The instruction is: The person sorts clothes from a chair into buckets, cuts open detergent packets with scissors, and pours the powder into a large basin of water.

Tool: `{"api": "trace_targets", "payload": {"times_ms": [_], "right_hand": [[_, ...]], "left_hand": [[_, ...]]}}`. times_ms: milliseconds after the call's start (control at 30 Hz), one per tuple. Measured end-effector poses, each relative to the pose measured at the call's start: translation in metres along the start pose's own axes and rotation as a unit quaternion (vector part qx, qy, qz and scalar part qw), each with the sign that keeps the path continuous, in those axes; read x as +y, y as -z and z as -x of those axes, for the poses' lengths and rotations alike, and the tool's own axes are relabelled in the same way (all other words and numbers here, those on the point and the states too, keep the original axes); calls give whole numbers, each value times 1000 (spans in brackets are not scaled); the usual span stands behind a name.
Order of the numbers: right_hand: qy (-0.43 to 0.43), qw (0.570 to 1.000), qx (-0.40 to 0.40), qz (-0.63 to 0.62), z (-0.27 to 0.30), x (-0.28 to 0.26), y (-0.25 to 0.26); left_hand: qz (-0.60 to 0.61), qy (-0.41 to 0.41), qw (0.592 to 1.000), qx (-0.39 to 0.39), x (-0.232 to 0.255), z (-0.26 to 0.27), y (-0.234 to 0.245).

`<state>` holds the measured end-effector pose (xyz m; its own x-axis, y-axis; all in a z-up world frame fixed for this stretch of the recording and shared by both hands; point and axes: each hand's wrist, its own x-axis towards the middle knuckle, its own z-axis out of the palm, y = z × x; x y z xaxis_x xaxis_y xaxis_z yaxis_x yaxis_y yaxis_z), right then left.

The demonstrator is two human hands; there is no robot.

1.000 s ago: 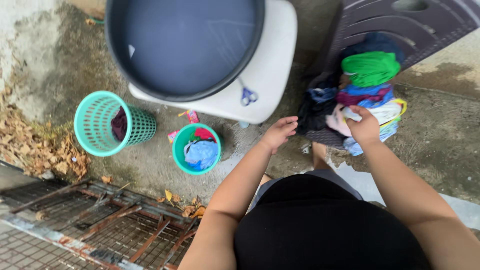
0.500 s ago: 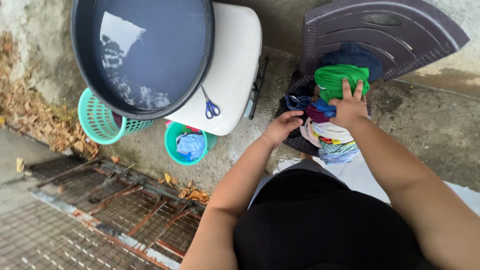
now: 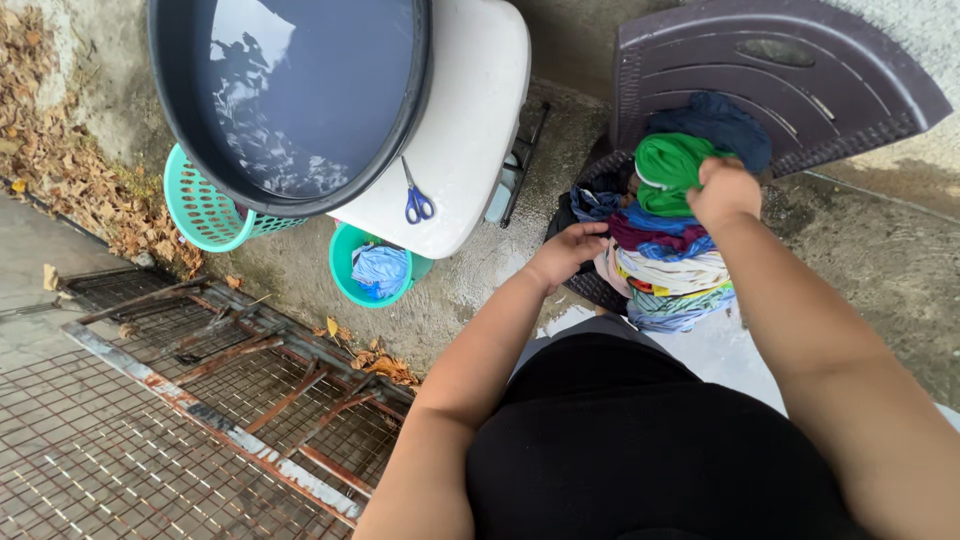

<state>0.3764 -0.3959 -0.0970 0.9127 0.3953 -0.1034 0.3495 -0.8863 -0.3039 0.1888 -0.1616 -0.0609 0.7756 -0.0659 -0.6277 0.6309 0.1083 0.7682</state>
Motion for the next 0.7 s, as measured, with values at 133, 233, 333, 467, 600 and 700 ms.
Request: {"api": "trace_targets", "payload": {"times_ms": [133, 233, 333, 467, 600, 700], "right_hand": [[-83, 958, 61, -269, 20, -11, 7], [71, 874, 25, -480, 45, -48, 16], [145, 800, -190, -551, 53, -70, 19], [-101, 757, -156, -626, 18, -28, -2], [-152, 965, 25, -210, -28, 44, -27], [-161, 963, -64, -209, -44, 60, -31]], "left_hand": [[22, 92, 995, 22, 43, 18, -9], [175, 135, 974, 55, 49, 24, -15], [397, 64, 915, -19, 43, 12, -13], [377, 89, 922, -22, 20, 22, 5], [487, 100, 865, -63, 3, 36, 15], [507, 85, 854, -85, -9, 42, 22]]}}
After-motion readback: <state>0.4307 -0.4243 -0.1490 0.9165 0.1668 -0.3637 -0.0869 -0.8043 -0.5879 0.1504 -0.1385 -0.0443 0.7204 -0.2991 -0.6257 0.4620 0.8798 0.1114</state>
